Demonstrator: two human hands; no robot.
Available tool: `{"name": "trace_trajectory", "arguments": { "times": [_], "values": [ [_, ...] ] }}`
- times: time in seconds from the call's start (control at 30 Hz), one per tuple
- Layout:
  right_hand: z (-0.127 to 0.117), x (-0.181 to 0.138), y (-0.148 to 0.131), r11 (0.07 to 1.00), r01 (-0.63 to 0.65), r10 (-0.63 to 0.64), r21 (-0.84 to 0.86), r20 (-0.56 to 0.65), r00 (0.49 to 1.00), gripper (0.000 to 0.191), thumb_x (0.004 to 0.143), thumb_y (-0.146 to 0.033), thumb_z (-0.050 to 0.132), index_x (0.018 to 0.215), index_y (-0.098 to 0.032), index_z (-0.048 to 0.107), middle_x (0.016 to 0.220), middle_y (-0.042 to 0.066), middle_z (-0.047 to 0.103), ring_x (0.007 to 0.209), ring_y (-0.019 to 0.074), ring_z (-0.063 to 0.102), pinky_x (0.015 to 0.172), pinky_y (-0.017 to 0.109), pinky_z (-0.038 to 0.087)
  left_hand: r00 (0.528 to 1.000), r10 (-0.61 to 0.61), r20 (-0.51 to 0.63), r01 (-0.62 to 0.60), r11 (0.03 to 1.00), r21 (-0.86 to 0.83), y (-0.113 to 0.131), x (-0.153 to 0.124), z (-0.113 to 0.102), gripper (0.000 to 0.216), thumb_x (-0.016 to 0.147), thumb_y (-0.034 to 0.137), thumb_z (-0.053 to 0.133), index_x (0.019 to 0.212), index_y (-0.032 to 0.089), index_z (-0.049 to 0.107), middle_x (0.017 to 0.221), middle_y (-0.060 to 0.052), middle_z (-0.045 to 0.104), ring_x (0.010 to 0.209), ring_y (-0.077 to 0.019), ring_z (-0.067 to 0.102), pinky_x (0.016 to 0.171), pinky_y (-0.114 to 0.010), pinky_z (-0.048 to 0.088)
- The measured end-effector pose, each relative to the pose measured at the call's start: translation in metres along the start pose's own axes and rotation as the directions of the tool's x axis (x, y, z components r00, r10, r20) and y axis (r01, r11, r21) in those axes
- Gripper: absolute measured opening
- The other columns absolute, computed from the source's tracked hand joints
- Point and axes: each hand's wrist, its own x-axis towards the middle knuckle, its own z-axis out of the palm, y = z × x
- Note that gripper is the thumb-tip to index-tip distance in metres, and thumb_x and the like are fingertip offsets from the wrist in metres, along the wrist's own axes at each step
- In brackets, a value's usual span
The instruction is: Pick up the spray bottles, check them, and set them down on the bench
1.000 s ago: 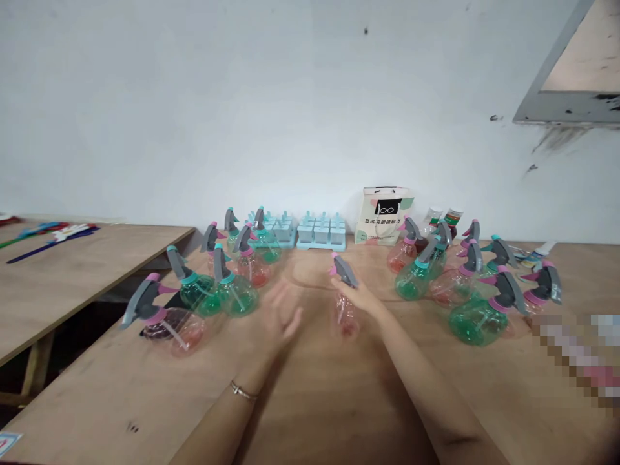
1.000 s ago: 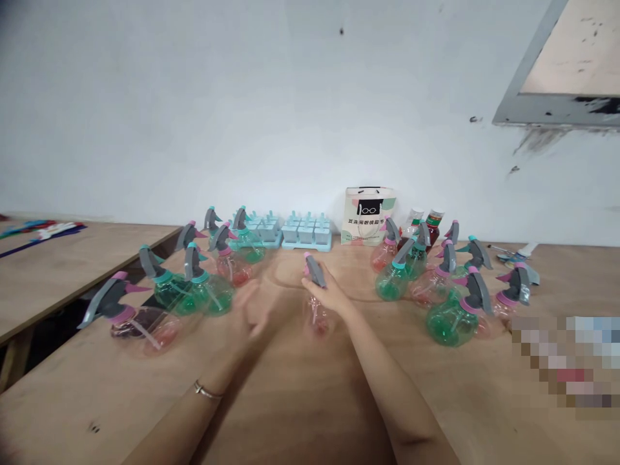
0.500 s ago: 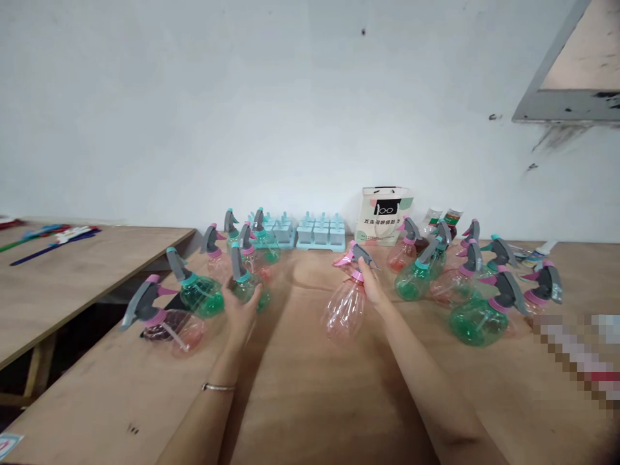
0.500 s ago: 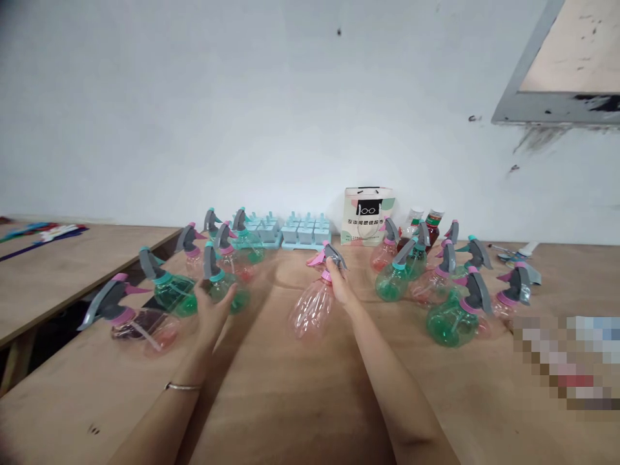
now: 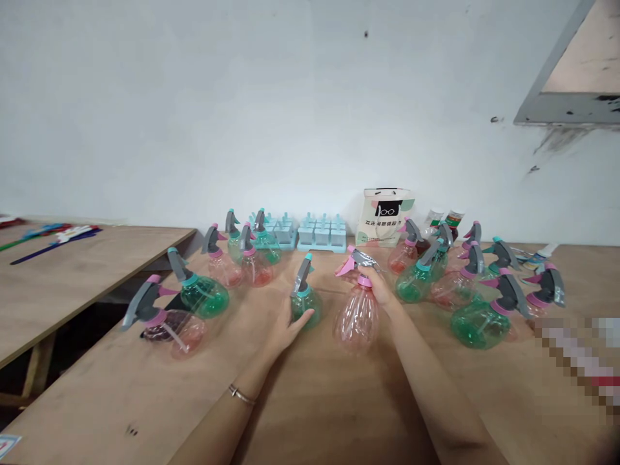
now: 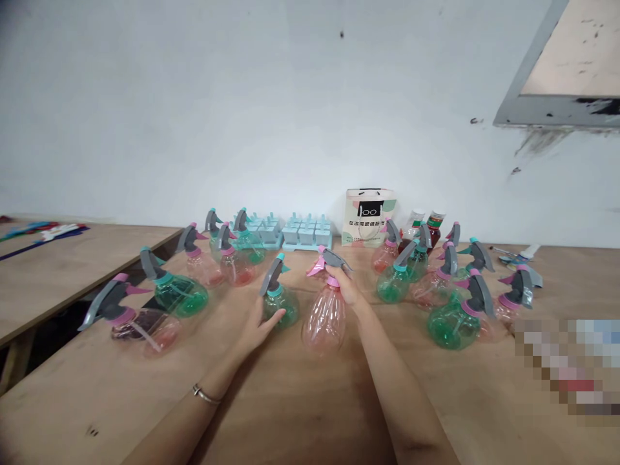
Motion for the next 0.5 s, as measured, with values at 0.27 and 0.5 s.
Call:
{"name": "trace_trajectory", "arguments": {
  "times": [0.27,0.5],
  "values": [
    [0.005,-0.0038,-0.0015,0.999,-0.044,0.045,0.027,-0.034,0.998,0.042,0.065,-0.052,0.069,0.093,-0.02,0.067,0.09,0.008,0.077,0.085,0.0253,0.074,0.047,0.022,0.046,0.978,-0.05,-0.204,0.059,0.997,0.042,-0.0103,0.0061,-0.0058,0.066,0.079,0.051,0.07,0.133,0.019,0.051,0.127,-0.014,0.062,0.126,-0.0331,0.057,0.11,-0.054,0.041],
    [0.0077,-0.0042,0.0009,1.0,-0.023,0.023,0.006,0.02,1.0,0.043,0.068,-0.05,0.065,0.099,-0.02,0.067,0.093,0.009,0.077,0.085,0.025,0.073,0.043,0.022,0.042,0.982,-0.055,-0.183,0.053,0.998,-0.019,-0.0109,0.0062,-0.0036,0.067,0.079,0.049,0.072,0.134,0.02,0.049,0.129,-0.014,0.062,0.126,-0.0319,0.058,0.111,-0.051,0.042]
  ]
}}
